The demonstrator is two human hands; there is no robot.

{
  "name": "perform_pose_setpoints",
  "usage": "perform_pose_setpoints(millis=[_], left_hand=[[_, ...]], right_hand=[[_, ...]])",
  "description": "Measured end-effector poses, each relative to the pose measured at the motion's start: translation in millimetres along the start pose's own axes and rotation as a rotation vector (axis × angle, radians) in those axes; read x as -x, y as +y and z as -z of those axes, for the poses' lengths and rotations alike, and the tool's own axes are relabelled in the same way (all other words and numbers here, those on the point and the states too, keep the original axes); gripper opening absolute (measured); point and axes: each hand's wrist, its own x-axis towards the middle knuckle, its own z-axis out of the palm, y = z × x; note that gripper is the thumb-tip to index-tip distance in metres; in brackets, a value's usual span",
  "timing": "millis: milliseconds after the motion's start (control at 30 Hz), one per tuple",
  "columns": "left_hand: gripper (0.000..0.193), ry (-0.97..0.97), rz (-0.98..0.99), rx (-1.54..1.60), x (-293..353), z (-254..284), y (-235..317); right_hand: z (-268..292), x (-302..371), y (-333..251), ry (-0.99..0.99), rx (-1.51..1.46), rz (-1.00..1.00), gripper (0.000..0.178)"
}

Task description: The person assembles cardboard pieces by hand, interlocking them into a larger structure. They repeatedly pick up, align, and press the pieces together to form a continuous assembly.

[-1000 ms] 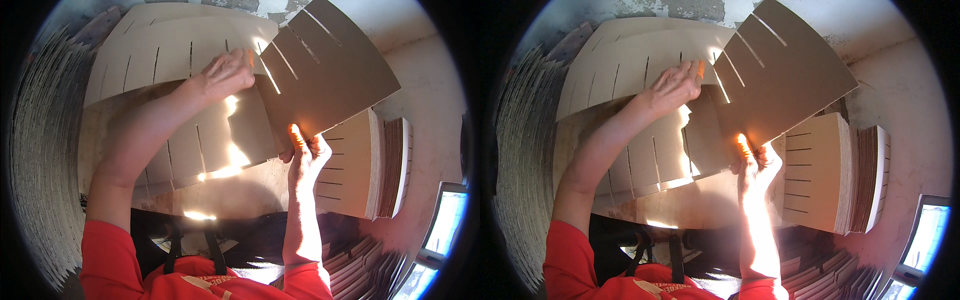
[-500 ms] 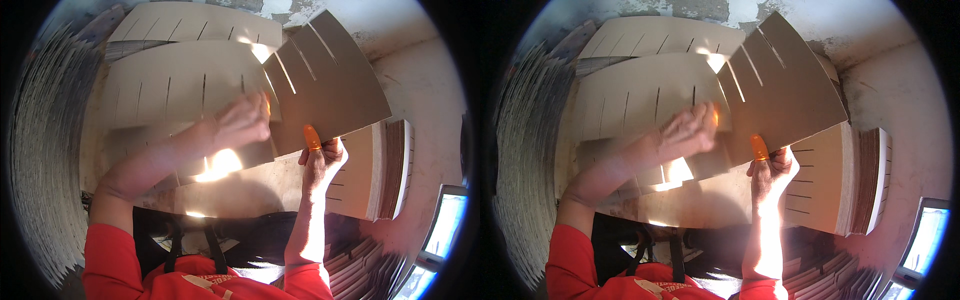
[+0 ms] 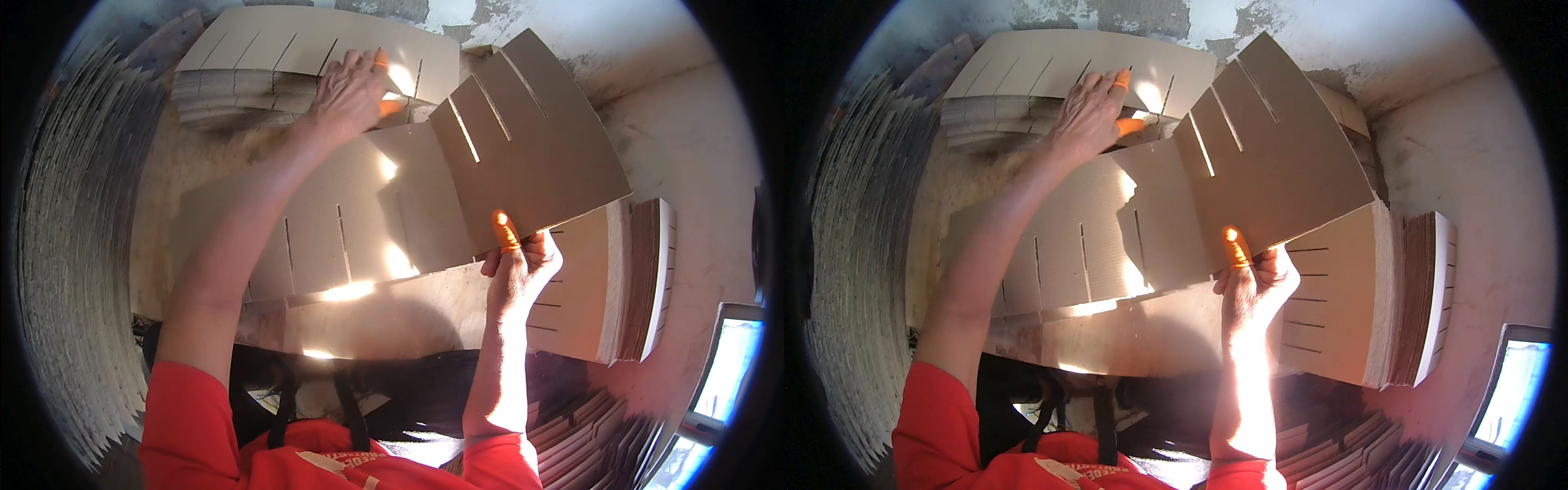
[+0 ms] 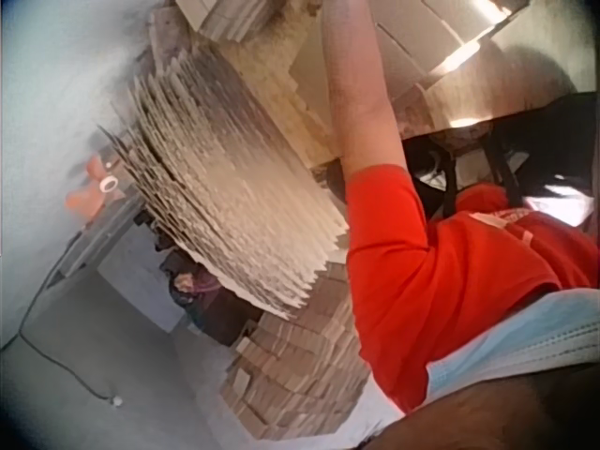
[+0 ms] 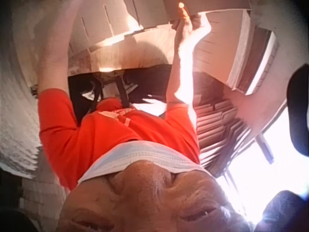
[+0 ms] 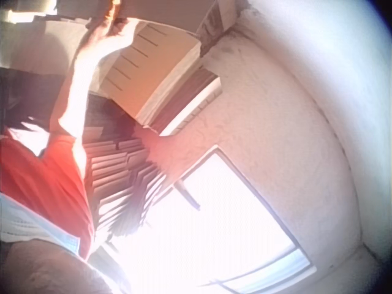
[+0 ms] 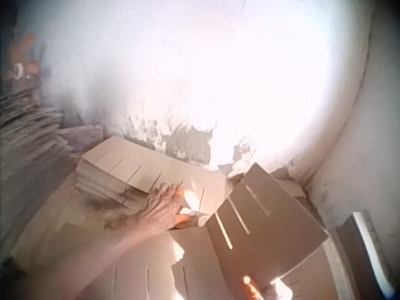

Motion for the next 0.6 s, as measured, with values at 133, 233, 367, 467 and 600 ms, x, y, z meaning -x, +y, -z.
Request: perform_pose_setpoints(millis=[133,233,367,467,600], left_hand=[[0.030,-0.207,-0.083,-0.240,-10,-35,-27],[0.010,-0.232,-0.165,-0.302,-13,-39,-29],[0.006,-0.274,-0.264,-0.332,-20,-33,-20],[0.006,0.091,-0.261,-0.325,-13,-42,-24],[0.008,-0.110,-0.268,-0.263,-12,-57,-34]], right_hand=[[-3,2,3,0.001,-0.012,0.012,0.005],[-1,1,4,-0.039,-0.001,0.041,0.004],[2,2,7,-0.034,-0.004,0.041,0.005],[-2,3,4,-0.033,0.013,0.033,0.006],[-4,3,4,-0.042,-0.004,0.031,0.005]])
